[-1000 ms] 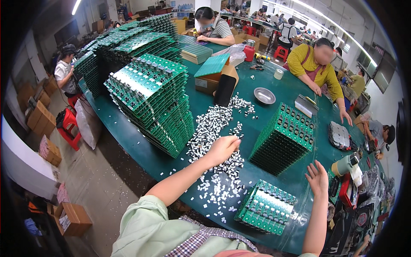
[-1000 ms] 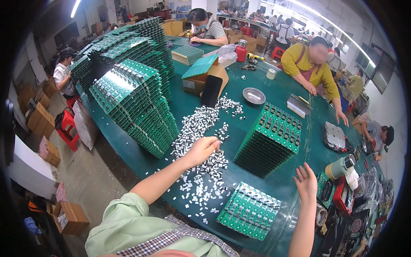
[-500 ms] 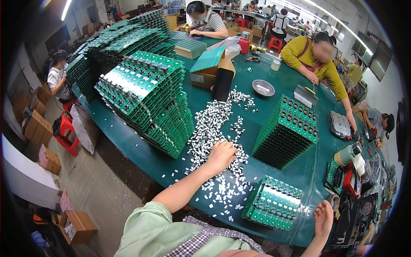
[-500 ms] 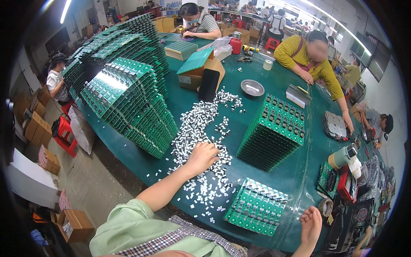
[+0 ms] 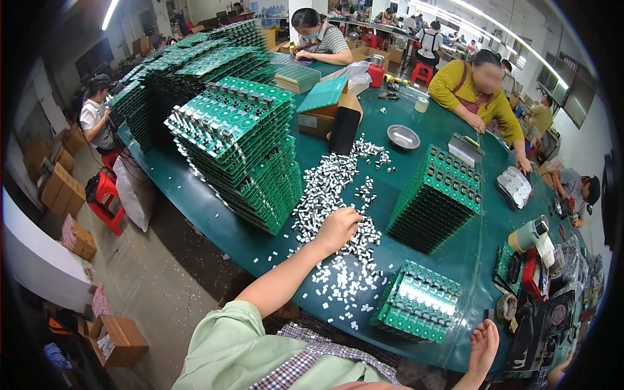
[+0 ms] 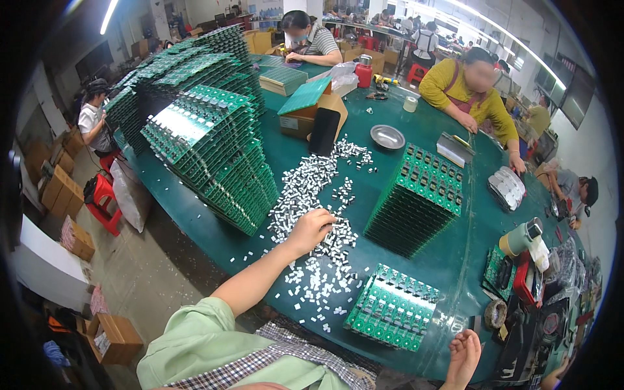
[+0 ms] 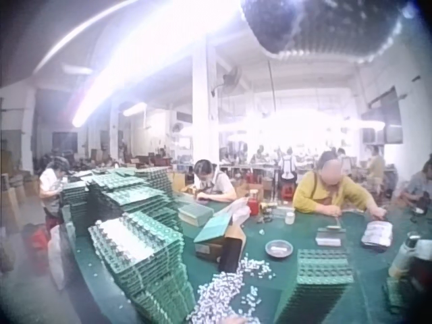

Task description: The person assembles metal pins and electronic components onto printed circuit board arrays by hand.

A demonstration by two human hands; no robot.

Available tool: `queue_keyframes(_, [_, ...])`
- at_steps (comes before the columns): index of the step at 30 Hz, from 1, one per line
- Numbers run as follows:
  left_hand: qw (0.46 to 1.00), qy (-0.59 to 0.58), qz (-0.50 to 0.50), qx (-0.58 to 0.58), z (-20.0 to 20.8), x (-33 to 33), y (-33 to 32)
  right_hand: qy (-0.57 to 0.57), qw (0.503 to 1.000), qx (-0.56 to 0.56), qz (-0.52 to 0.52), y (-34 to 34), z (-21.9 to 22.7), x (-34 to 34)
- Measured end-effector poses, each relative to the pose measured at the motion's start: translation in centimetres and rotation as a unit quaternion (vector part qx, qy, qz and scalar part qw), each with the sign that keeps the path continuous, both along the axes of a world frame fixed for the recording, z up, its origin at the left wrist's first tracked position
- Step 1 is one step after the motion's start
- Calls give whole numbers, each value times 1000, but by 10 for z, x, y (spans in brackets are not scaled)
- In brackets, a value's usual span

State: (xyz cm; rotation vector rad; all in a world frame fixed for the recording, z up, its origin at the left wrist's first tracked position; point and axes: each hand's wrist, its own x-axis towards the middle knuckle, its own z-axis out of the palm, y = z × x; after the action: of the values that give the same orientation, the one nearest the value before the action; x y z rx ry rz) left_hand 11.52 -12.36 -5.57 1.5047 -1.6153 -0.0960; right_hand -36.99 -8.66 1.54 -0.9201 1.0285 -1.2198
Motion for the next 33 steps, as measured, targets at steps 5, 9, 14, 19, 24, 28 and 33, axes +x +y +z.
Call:
queue_keyframes(5, [998,-56,26,17,7,-1,-3,5,1000,-6,-15,20,-11,-14])
queue_keyframes(9, [998,-49,30,28,11,0,2,-31,999,-35,-23,38,-16,-15])
queue_keyframes(14, [995,-64,62,40,13,-10,16,-30,999,-36,-25,37,-48,-22])
queue_keyframes(19, [984,-90,152,13,16,-22,37,116,981,-104,-120,19,-86,-2])
queue_keyframes(24, [990,-48,134,15,22,-26,48,130,975,-134,-122,20,-96,17])
queue_keyframes(28, [990,-52,130,-8,32,-19,33,156,975,-119,-107,23,-87,25])
queue_keyframes(33, [986,-27,165,-26,29,-19,20,153,976,-119,-98,22,-94,17])
